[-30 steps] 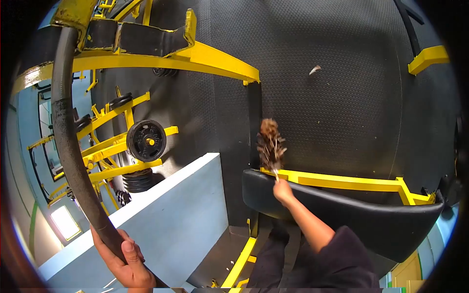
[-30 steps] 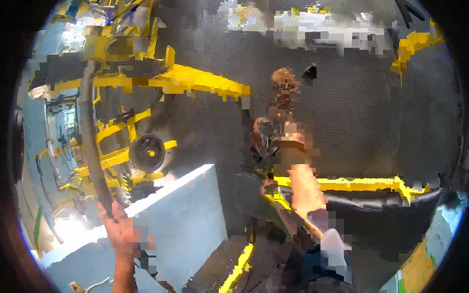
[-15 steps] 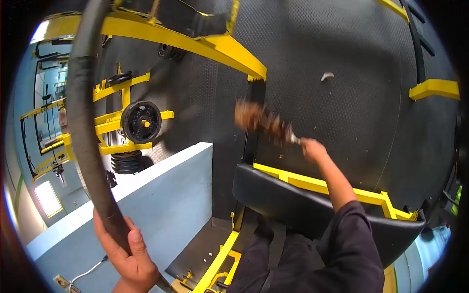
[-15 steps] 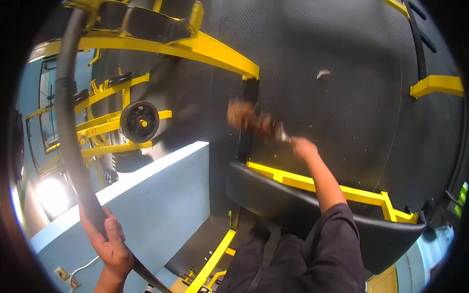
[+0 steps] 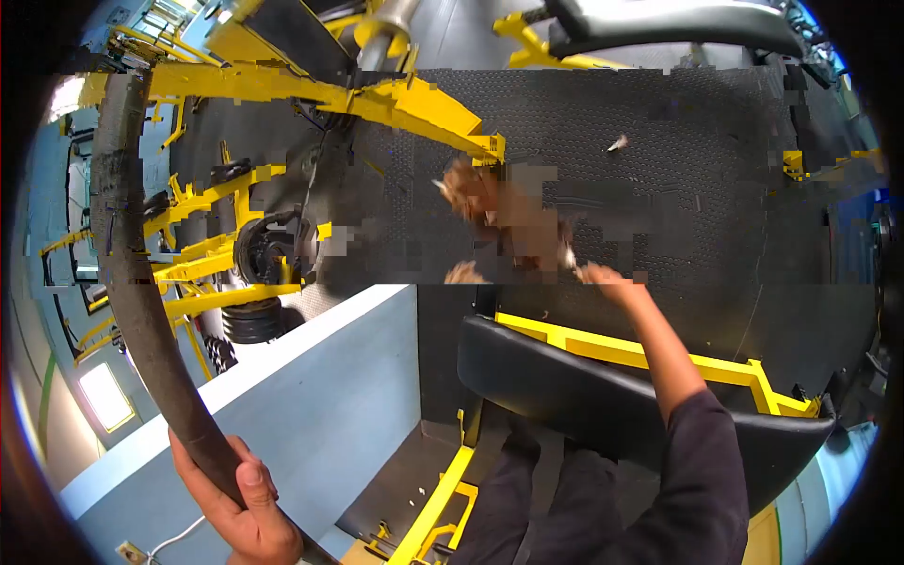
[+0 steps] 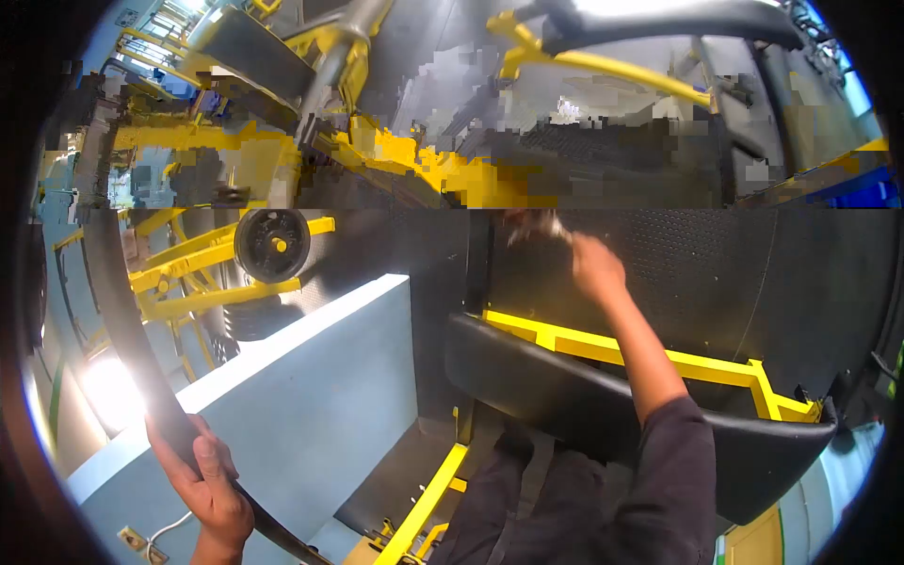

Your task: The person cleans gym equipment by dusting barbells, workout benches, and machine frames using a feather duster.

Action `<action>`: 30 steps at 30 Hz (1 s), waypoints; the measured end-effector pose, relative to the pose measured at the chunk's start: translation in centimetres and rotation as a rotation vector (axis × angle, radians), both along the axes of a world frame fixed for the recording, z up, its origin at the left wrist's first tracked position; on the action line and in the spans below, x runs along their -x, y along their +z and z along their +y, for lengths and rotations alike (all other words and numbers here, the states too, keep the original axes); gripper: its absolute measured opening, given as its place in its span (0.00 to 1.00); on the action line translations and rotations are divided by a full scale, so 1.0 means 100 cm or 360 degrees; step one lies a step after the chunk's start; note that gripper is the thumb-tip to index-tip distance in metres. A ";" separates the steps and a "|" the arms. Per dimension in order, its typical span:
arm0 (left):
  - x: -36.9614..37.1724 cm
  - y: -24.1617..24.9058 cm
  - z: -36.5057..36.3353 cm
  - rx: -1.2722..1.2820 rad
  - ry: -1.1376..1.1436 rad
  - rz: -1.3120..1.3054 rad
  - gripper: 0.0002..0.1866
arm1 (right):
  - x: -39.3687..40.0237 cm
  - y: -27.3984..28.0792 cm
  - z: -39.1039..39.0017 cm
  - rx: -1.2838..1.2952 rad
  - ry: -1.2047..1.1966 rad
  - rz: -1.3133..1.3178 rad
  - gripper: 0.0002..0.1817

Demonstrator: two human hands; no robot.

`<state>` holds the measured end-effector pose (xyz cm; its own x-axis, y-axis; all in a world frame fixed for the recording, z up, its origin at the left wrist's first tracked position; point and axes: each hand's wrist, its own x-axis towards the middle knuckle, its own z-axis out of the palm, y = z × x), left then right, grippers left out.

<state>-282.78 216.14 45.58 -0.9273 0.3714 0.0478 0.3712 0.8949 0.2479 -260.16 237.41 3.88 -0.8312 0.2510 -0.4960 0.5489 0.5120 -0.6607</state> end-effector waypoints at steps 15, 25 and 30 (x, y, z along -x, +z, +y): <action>-0.081 -0.025 0.018 -0.0070 -0.0285 0.1156 0.13 | -0.230 0.175 0.051 -0.0050 0.0179 -0.0327 0.18; -0.432 -0.272 0.012 -0.0319 -0.0384 -0.0699 0.14 | -0.539 0.145 0.071 -0.0163 -0.0403 -0.0037 0.14; -0.588 -0.311 -0.003 -0.0089 -0.0582 -0.1193 0.22 | -0.660 0.177 0.042 -0.0268 -0.0806 0.0307 0.19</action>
